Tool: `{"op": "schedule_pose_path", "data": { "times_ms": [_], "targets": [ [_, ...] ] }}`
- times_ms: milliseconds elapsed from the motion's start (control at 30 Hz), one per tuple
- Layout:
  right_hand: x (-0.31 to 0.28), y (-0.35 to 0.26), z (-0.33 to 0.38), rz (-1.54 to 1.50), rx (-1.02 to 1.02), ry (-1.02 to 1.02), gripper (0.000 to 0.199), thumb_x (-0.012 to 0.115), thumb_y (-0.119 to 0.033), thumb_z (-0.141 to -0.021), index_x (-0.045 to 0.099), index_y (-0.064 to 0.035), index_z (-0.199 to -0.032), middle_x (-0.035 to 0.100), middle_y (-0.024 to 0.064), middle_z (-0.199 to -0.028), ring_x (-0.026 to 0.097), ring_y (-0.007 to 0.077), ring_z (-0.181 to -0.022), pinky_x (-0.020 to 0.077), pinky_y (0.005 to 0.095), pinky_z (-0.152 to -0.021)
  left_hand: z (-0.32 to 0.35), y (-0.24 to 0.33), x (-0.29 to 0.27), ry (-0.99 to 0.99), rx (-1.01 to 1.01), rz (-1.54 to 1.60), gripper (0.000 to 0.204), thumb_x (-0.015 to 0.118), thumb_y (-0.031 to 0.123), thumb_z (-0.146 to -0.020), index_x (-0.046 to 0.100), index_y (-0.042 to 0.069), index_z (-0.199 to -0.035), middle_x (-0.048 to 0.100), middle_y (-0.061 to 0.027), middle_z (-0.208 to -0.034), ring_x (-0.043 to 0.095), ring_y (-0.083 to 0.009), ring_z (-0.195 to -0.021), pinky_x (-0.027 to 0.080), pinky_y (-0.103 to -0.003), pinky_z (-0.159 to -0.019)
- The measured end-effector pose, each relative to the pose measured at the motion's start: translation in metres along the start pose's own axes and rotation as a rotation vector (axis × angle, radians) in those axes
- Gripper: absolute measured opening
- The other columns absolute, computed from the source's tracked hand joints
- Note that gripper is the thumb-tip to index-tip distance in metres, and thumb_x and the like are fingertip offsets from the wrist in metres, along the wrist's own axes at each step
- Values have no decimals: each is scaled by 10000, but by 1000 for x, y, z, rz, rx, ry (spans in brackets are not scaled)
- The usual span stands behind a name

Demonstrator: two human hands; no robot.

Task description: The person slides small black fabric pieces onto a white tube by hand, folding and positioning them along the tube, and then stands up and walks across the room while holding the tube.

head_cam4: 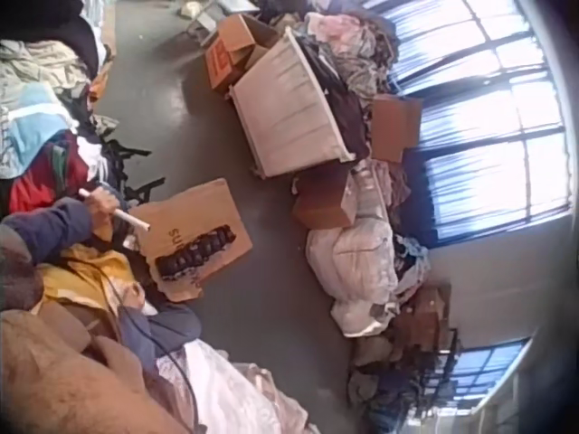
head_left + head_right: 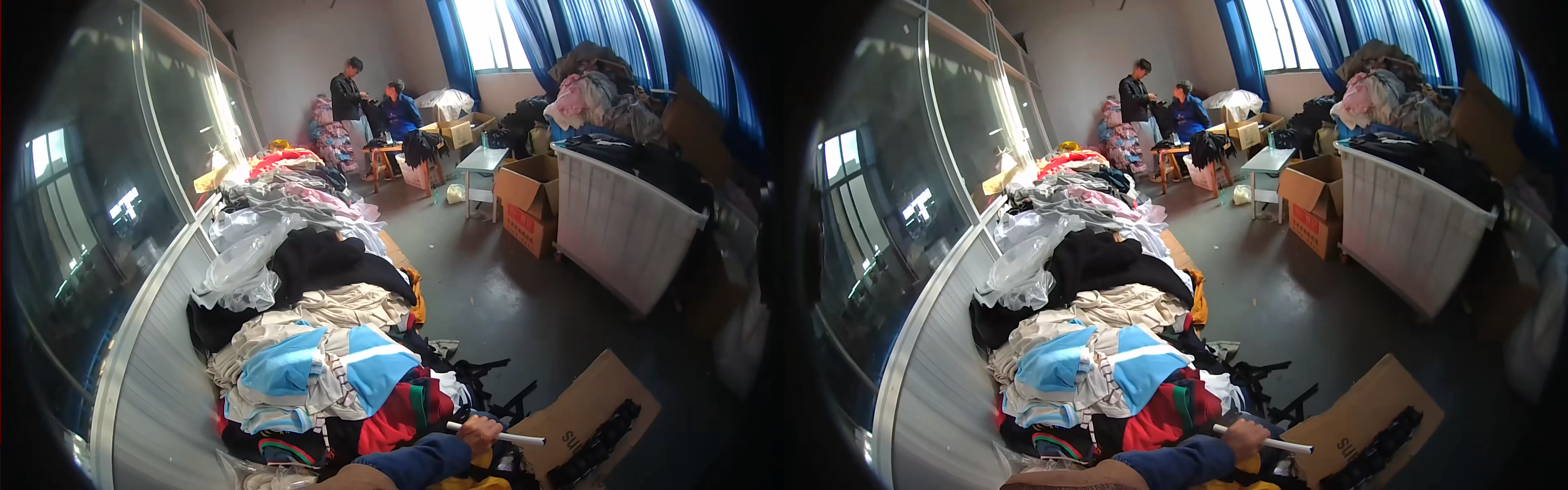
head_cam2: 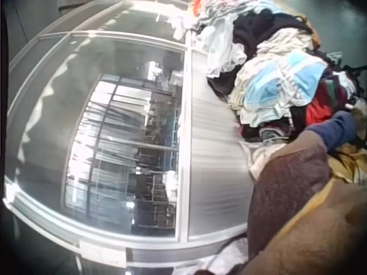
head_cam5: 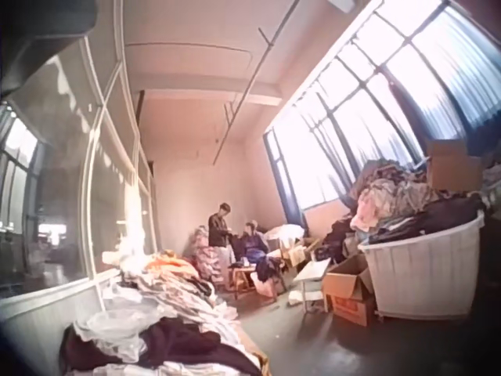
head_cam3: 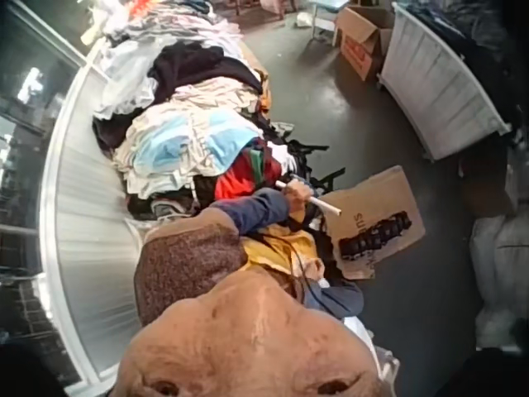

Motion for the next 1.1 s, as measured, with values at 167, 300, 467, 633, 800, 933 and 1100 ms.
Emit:
{"op": "schedule_pose_path", "data": {
  "times_ms": [167, 300, 467, 633, 800, 933, 1100],
  "targets": [
    [6, -4, 16, -42, 37, -27, 297, 549, -90, -770, 528, -27, -1060, 571, 120, -935, 537, 226, -829, 426, 318, -744, 14, -10, 4, 40, -45, 69, 90, 575, 146, -704, 554, 127, -789, 542, -45, -687, 559, -240, -665, 417, -365, -573],
    [5, 6, 20, -71, 81, -22, 296, 569, -90, -754, 540, -39, -1043, 576, 109, -897, 538, 211, -783, 434, 314, -700, 17, 6, -56, -4, -194, 259, 160, 576, 131, -711, 548, 120, -868, 567, -53, -764, 592, -283, -706, 465, -385, -569],
    [-4, 42, 27, -91, 195, -9, 295, 593, -91, -733, 554, -53, -1023, 583, 96, -850, 539, 193, -726, 445, 310, -644, 38, -34, -124, -265, -364, -125, 218, 570, 133, -717, 534, 110, -930, 565, -80, -834, 613, -267, -729, 494, -397, -565],
    [-9, 119, 39, -125, 332, -64, 294, 617, -92, -713, 568, -67, -1002, 590, 82, -803, 541, 175, -668, 455, 306, -589, 109, -57, -117, -412, -355, -363, 112, 488, 115, -782, 547, 57, -856, 581, -120, -810, 625, -303, -701, 508, -396, -561],
    [-10, 182, 40, -136, 267, -101, 281, 598, -50, -702, 564, -64, -981, 567, 54, -785, 521, 140, -637, 441, 280, -529, 105, -51, -117, -479, -494, -234, 126, 467, 131, -816, 538, 46, -877, 580, -142, -853, 621, -311, -741, 502, -411, -618],
    [-3, 142, 47, -279, 397, -59, 280, 624, -128, -750, 552, -84, -1016, 578, 79, -826, 540, 172, -676, 455, 299, -539, 98, -33, -118, -378, -485, -75, 165, 537, 190, -801, 540, 50, -889, 589, -146, -876, 617, -320, -777, 493, -418, -643],
    [-4, 139, 51, -365, 565, -23, 334, 647, -232, -778, 528, -99, -1060, 589, 95, -849, 561, 200, -713, 465, 320, -546, 115, -41, -83, -542, -525, -122, 178, 536, 188, -787, 550, 41, -886, 583, -153, -864, 614, -325, -787, 485, -431, -656]
  ]
}}
Point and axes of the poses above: each hand's wrist, its own z-axis away from the middle knuckle, its own x-axis out of the palm, y = z × x, the point moved 5 cm from there along -z, towards the middle knuckle
